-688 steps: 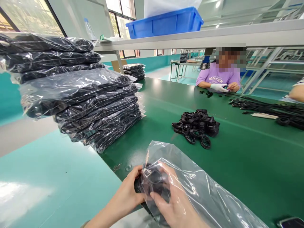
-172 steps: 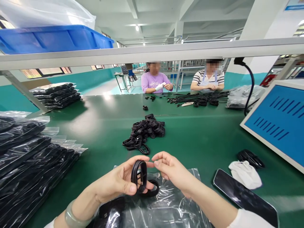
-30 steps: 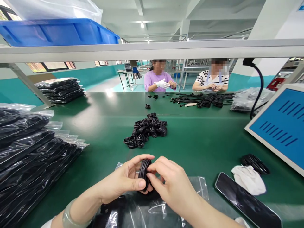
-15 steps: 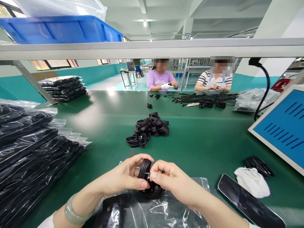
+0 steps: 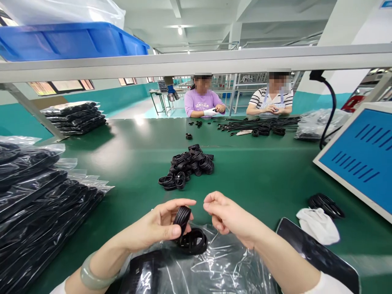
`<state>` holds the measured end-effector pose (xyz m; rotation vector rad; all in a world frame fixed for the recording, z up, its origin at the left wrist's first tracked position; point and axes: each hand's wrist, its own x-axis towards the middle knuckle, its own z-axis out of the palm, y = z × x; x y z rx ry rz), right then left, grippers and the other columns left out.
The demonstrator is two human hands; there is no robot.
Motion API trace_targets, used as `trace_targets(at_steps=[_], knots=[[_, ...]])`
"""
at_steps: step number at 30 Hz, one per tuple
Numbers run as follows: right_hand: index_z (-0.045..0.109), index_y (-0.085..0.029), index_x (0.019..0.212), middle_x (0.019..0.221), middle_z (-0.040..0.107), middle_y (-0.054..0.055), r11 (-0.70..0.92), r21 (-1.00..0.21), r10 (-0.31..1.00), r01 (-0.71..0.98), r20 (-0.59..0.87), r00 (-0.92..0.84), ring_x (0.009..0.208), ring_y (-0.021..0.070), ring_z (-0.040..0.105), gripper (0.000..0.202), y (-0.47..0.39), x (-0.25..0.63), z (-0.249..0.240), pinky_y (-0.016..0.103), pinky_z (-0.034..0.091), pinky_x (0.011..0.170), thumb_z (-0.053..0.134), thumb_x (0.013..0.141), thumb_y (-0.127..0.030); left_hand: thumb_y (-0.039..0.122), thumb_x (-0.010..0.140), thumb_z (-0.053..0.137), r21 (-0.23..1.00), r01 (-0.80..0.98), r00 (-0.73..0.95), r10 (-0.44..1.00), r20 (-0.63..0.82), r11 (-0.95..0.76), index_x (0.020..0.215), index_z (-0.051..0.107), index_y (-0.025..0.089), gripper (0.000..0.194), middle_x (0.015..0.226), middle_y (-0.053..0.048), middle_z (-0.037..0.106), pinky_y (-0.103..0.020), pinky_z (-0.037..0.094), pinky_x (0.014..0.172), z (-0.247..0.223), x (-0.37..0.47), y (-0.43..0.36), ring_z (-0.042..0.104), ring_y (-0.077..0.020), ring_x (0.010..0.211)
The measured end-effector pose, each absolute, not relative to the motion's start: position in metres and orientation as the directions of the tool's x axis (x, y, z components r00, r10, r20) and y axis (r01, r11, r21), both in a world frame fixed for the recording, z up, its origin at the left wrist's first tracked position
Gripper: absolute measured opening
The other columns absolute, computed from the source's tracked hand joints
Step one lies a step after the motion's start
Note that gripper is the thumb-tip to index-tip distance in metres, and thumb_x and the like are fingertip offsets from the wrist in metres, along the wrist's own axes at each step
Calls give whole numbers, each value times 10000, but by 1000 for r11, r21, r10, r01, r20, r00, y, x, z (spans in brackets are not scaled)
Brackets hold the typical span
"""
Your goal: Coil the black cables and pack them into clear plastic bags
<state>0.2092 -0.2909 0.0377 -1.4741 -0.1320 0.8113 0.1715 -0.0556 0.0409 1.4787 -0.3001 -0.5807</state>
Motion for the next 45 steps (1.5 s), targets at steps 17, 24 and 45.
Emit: trace_targets(at_steps=[17, 24, 45], knots=[[589, -229, 981, 905, 643, 4, -548, -789, 618, 278, -158, 770, 704, 140, 585, 275, -280, 234, 68, 246, 424, 597, 406, 1012, -432, 341, 634, 864, 745, -80, 887, -388, -250, -662, 1394, 526, 256, 836, 1343, -94, 625, -413, 436, 1021, 23, 152, -75, 582, -326, 1207], [628, -181, 1144, 1157, 675, 93, -701, -394, 668, 594, -72, 740, 1012, 232, 646, 211, -185, 295, 28, 380, 490, 865, 575, 952, -248, 508, 572, 874, 803, -56, 846, -456, -278, -594, 1344, 593, 238, 864, 1316, -137, 647, -485, 448, 998, 21, 161, -60, 588, -403, 1202], [638, -255, 929, 829, 679, 34, -372, -710, 568, 599, 336, 751, 736, 200, 592, 142, -256, 182, 29, 327, 421, 695, 563, 972, -367, 182, 813, 770, 852, 401, 811, -562, -160, 336, 1311, 506, 247, 568, 1070, -52, 696, -294, 550, 888, 31, 182, -42, 705, -174, 991]])
